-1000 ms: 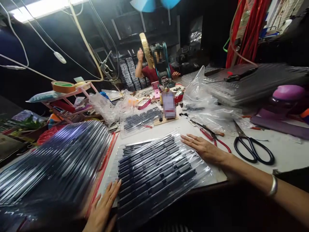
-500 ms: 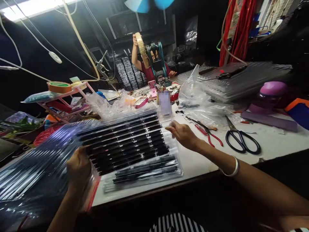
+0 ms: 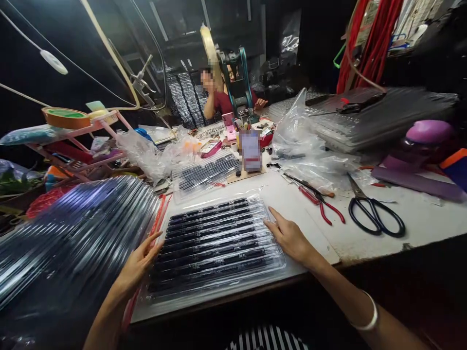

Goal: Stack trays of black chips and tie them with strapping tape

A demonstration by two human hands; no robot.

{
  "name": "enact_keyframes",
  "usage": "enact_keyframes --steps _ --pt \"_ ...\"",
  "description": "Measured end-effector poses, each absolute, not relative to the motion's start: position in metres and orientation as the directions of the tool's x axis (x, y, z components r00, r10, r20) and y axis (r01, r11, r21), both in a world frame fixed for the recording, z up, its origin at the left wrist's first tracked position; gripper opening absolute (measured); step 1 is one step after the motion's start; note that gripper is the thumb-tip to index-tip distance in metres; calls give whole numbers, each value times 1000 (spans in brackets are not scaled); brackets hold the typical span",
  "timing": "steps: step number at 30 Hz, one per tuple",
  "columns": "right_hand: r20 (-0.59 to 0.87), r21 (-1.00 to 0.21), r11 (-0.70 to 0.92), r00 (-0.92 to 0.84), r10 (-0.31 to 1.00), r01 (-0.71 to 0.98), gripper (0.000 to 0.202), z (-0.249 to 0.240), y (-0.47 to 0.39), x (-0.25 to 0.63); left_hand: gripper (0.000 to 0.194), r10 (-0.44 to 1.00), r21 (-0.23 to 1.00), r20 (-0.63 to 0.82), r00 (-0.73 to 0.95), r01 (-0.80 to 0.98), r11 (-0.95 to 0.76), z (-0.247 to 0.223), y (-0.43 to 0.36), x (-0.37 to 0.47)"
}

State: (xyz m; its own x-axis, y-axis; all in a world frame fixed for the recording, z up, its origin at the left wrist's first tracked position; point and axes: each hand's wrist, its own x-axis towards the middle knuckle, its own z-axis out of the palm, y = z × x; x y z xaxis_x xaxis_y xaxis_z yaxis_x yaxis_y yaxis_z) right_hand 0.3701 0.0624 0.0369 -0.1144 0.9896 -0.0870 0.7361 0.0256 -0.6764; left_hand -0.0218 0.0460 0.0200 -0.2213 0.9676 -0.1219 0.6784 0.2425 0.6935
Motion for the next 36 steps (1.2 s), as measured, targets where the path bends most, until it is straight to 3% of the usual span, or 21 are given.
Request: enact_keyframes --steps 3,7,10,13,21,27,30,33,36 --pt "-81 -701 16 -102 992 713 59 39 61 371 76 961 812 -116 -250 533 237 14 38 -19" --pt "-89 -549 34 -99 991 835 56 39 79 371 81 931 866 -136 -338 416 277 13 37 -9" --pt "-18 -474 102 -126 992 874 57 34 85 369 83 926 926 -269 -264 192 324 19 34 -10" --pt "71 -509 165 -149 986 845 57 29 81 365 85 924 933 -354 -145 15 360 25 30 -15" --pt "113 -680 142 -88 990 719 64 32 72 354 88 930 930 -312 -196 138 341 34 32 -10" --pt "88 -876 84 -14 996 474 58 47 66 364 85 948 909 -286 -143 272 315 31 35 -11" --pt "37 -961 31 15 999 275 59 58 61 365 84 951 902 -286 -120 302 309 30 34 -11" --pt "-103 -995 -104 -108 989 0 70 69 59 361 83 941 919 -299 -160 216 329 31 32 -12" --pt "-139 -966 -168 -151 979 -195 69 75 61 355 75 913 946 -297 -279 47 322 34 25 -16"
